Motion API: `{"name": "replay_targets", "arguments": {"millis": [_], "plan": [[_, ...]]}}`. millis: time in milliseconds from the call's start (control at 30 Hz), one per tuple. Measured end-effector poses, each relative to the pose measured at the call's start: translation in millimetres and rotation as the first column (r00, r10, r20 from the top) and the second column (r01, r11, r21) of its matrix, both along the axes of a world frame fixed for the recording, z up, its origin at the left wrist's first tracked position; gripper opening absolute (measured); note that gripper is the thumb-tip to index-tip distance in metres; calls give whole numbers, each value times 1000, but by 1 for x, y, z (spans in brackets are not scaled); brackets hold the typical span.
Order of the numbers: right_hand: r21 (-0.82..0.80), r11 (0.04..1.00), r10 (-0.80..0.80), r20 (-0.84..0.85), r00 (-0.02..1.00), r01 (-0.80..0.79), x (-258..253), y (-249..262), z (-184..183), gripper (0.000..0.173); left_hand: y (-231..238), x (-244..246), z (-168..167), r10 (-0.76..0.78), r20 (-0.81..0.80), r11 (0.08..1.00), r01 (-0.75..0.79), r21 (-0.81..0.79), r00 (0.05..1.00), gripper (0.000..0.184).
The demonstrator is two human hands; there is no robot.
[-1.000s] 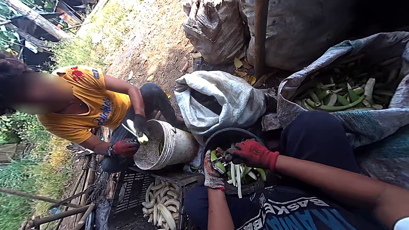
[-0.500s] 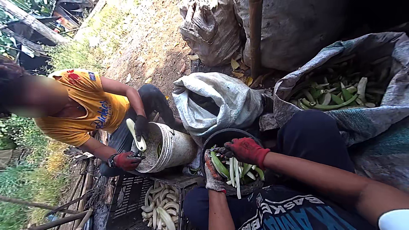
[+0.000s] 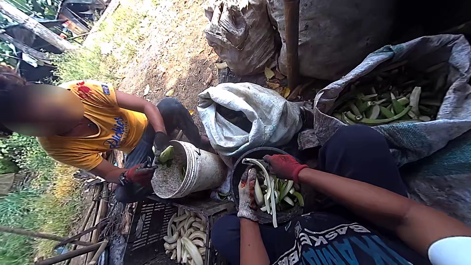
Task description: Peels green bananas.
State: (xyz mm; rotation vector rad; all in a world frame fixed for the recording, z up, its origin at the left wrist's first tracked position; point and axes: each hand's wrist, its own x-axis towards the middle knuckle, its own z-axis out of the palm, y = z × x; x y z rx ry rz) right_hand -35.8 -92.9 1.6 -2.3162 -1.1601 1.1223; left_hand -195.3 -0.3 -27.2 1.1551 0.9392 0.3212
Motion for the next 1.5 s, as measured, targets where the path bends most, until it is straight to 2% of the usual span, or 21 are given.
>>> {"name": "replay_targets", "arguments": {"millis": [67, 133, 233, 300, 367, 500, 667, 800, 933, 1033, 1100, 1167, 1233, 1267, 1333, 1400, 1467, 1500], "plan": [[89, 996, -2, 35, 999, -2, 1, -7, -4, 35, 7, -5, -10, 92, 106, 977, -69, -204, 990, 33], [209, 971, 106, 68, 992, -118, 4, -16, -16, 39, 15, -9, -17, 204, 232, 916, -101, -389, 951, 39], [340, 860, 354, 137, 925, -379, 2, -28, -42, 40, 23, -12, -22, 331, 316, 820, -105, -563, 889, 47], [388, 800, 415, 194, 889, -458, -2, -34, -50, 40, 27, -9, -22, 401, 323, 771, -126, -625, 857, 47], [356, 812, 409, 219, 886, -463, -9, -36, -43, 41, 27, -5, -20, 407, 314, 790, -159, -592, 858, 43], [188, 921, 313, 162, 936, -340, -22, -28, -18, 43, 16, 8, -7, 345, 310, 858, -164, -488, 886, 41], [72, 985, 152, 99, 983, -160, -31, -11, -8, 45, 8, 16, -7, 329, 429, 891, -126, -436, 842, 68], [2, 1000, 22, 47, 999, -22, -31, -1, -3, 46, 3, 13, -14, 217, 490, 952, -73, -296, 844, 28], [-39, 998, -59, -13, 998, 59, -32, 1, -3, 45, -3, 14, -15, 195, 412, 978, -144, -152, 890, 29], [-72, 991, -117, -34, 993, 115, -22, 2, -9, 42, -9, 11, -13, 170, 313, 984, -146, -98, 934, 38], [-32, 993, -115, -23, 993, 115, -13, -2, -14, 40, -5, 5, -19, 205, 345, 972, -150, -179, 916, 40], [92, 995, -44, -1, 999, 44, -6, -11, -22, 39, 3, -2, -23, 251, 348, 956, -175, -236, 903, 37], [231, 964, 140, -3, 990, -135, 0, -22, -30, 38, 13, -8, -24, 269, 312, 950, -197, -244, 911, 34], [255, 938, 240, 9, 971, -234, 0, -26, -31, 36, 20, -12, -26, 234, 320, 957, -159, -244, 918, 36], [154, 926, 342, 35, 939, -344, -1, -30, -21, 34, 25, -11, -19, 210, 301, 960, -139, -242, 930, 34], [33, 947, 318, 59, 946, -320, 2, -32, -13, 32, 25, -11, -16, 175, 252, 978, -138, -157, 952, 35], [35, 955, 294, 58, 954, -296, 6, -35, -12, 33, 27, -13, -19, 156, 252, 980, -119, -157, 955, 35], [84, 949, 301, 38, 953, -303, 7, -37, -15, 32, 29, -14, -22, 154, 281, 973, -96, -209, 947, 36]]}}
